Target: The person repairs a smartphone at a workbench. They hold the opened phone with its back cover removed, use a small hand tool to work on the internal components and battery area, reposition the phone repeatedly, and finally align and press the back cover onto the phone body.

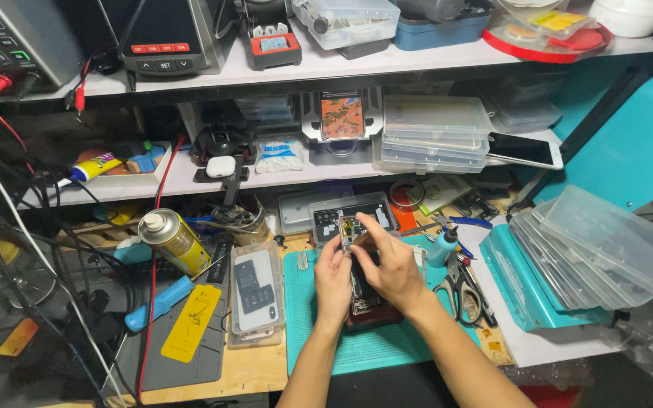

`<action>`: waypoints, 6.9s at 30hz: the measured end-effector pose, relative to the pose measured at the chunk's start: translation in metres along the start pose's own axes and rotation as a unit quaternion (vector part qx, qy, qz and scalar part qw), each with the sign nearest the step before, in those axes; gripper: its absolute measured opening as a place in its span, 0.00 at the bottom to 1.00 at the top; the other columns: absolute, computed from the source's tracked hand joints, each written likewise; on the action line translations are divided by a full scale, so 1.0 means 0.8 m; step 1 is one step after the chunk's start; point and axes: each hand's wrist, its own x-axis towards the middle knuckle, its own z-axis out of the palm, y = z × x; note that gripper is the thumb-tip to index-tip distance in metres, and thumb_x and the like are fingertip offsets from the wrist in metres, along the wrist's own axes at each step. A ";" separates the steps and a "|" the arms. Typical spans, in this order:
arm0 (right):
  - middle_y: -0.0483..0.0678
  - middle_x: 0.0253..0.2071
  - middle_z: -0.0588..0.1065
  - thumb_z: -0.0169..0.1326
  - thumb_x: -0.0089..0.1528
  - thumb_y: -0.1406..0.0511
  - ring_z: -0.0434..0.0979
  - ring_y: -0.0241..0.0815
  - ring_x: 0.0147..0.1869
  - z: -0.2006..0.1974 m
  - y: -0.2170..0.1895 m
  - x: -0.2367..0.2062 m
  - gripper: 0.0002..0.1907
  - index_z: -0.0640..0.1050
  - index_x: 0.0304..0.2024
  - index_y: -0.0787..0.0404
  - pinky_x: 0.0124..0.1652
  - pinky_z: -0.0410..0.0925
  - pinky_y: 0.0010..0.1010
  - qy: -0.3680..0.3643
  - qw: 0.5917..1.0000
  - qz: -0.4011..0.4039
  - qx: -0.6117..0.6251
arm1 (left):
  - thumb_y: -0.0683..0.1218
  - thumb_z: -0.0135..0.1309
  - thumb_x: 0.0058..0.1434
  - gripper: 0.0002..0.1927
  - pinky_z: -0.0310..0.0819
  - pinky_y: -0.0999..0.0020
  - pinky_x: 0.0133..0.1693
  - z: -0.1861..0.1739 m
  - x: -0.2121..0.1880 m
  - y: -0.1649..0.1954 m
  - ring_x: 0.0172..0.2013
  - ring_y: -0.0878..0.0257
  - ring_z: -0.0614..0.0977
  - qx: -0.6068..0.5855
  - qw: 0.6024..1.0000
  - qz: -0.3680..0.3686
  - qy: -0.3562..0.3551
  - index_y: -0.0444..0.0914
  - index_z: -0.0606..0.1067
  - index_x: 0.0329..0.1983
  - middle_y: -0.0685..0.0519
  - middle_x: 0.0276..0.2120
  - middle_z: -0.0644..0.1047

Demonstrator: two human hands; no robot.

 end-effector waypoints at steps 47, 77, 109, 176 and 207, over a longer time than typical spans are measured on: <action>0.52 0.41 0.82 0.58 0.60 0.75 0.86 0.44 0.42 0.011 0.024 0.003 0.29 0.71 0.65 0.61 0.43 0.76 0.31 -0.009 0.997 -0.038 0.067 | 0.31 0.38 0.65 0.21 0.74 0.71 0.56 -0.005 0.032 -0.016 0.54 0.61 0.81 -0.001 0.998 0.048 -0.047 0.26 0.69 0.61 0.43 0.53 0.79; 0.52 0.37 0.81 0.64 0.59 0.71 0.84 0.42 0.36 0.009 0.028 0.000 0.27 0.75 0.61 0.59 0.38 0.75 0.30 0.008 1.000 -0.001 0.000 | 0.32 0.40 0.65 0.23 0.73 0.69 0.56 -0.002 0.022 -0.014 0.55 0.59 0.80 0.037 0.997 0.053 -0.042 0.25 0.67 0.64 0.41 0.55 0.78; 0.49 0.46 0.82 0.55 0.65 0.75 0.82 0.36 0.50 -0.018 0.084 -0.001 0.16 0.73 0.56 0.70 0.51 0.75 0.27 0.124 0.948 0.144 0.254 | 0.34 0.43 0.68 0.20 0.77 0.68 0.46 -0.016 0.036 0.006 0.44 0.60 0.82 -0.150 0.988 -0.013 0.007 0.25 0.66 0.63 0.41 0.48 0.80; 0.55 0.45 0.78 0.51 0.69 0.72 0.82 0.43 0.48 -0.013 0.118 -0.019 0.08 0.70 0.50 0.66 0.46 0.77 0.34 0.094 0.884 0.198 0.413 | 0.34 0.57 0.63 0.16 0.79 0.72 0.43 -0.002 0.018 0.035 0.41 0.66 0.81 -0.053 0.997 -0.020 -0.053 0.29 0.76 0.55 0.48 0.44 0.81; 0.55 0.45 0.78 0.52 0.67 0.73 0.82 0.43 0.50 0.000 0.097 -0.019 0.10 0.71 0.51 0.67 0.47 0.78 0.36 0.066 0.882 0.192 0.424 | 0.36 0.62 0.61 0.06 0.76 0.77 0.34 0.007 0.014 0.027 0.32 0.71 0.81 0.044 0.998 0.021 -0.033 0.31 0.81 0.41 0.53 0.33 0.82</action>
